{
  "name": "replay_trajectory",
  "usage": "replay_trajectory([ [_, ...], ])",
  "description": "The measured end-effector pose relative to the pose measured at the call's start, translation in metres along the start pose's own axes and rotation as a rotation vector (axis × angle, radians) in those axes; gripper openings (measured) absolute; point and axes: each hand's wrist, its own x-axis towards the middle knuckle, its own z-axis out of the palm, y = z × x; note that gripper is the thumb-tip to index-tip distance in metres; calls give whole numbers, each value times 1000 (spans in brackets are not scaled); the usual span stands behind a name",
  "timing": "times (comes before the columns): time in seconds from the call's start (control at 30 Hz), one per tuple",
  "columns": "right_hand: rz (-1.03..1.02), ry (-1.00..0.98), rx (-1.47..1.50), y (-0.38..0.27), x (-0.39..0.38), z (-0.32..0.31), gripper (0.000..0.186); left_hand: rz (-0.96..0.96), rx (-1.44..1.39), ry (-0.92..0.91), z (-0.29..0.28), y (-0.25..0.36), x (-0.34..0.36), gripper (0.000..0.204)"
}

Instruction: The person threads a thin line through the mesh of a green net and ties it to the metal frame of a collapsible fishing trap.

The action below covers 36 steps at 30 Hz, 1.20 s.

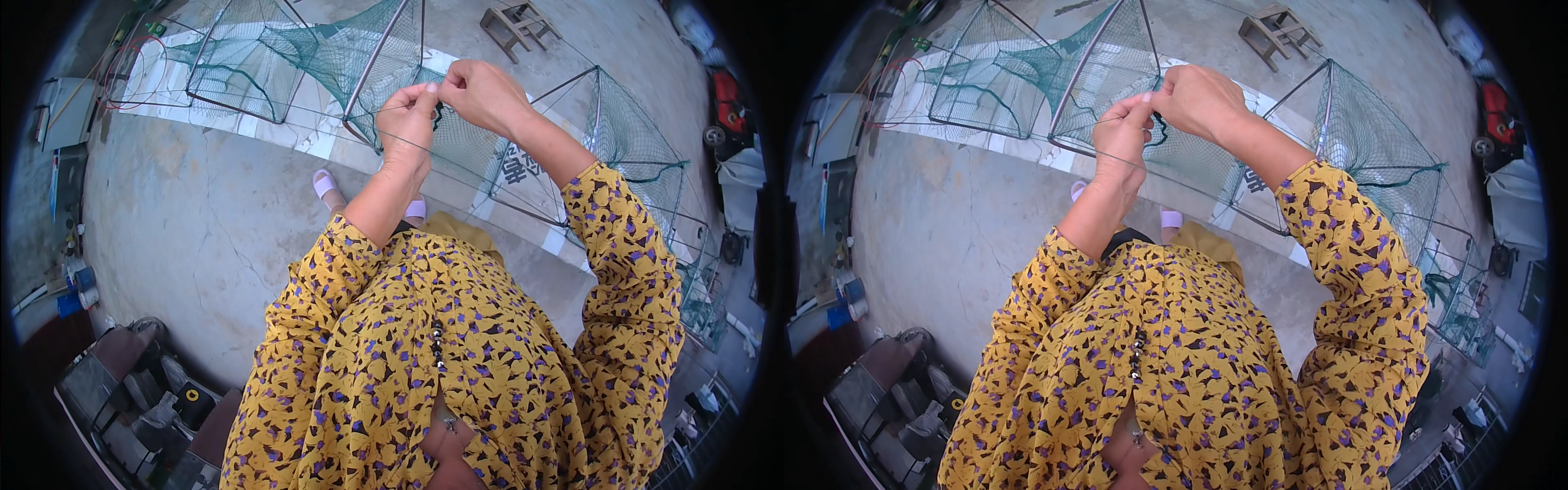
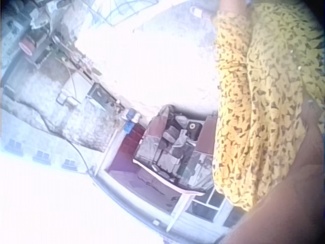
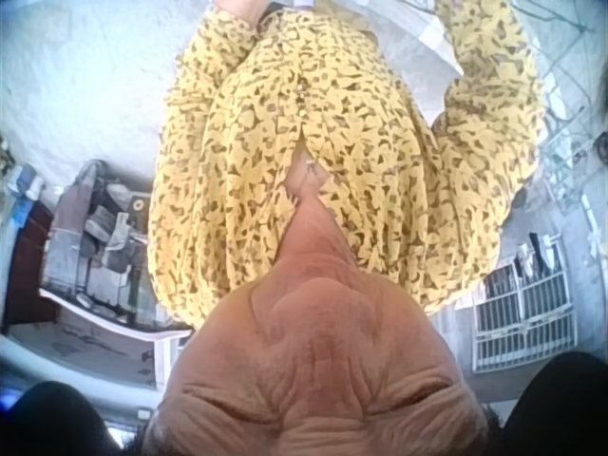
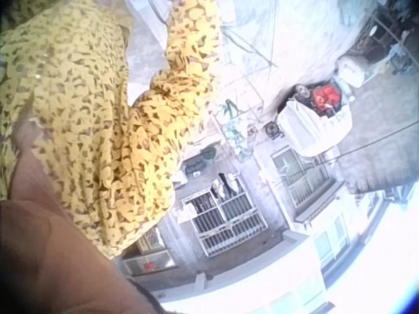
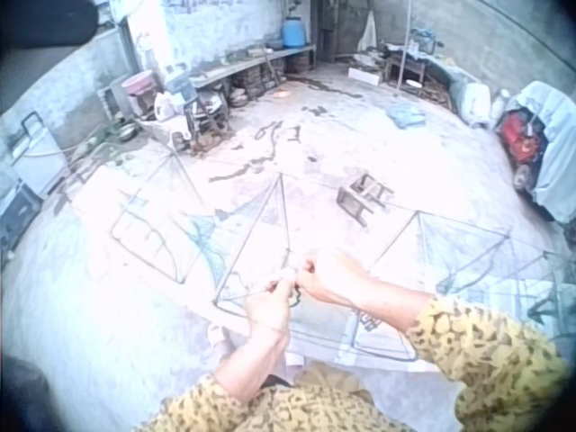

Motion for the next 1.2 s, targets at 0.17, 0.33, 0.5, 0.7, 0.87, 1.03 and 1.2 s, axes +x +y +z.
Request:
replay_trajectory([
  [0.17, 59, -119, 417, 9, 3, -20, 21, -36, -42, -166, 5, 5, 0, 10],
  [0.33, 191, -261, 847, 8, 8, -26, 21, 41, 104, -329, -2, 7, 7, 10],
  [0.5, 27, -233, 975, 7, 6, -27, 25, 204, 237, -413, -7, 5, 13, 12],
  [0.7, 96, -244, 855, 15, 7, -27, 27, 89, 82, -373, -7, 9, 11, 13],
  [0.87, -2, -220, 362, 24, 13, 7, 13, 166, 38, -270, -3, 6, 12, 10],
  [1.03, -1, -113, 294, 18, 5, 0, 15, 239, 78, -56, -2, -3, 12, 10],
  [1.2, -252, 244, -167, 5, -7, 1, 12, 453, 362, -126, -7, -6, 16, 6],
])
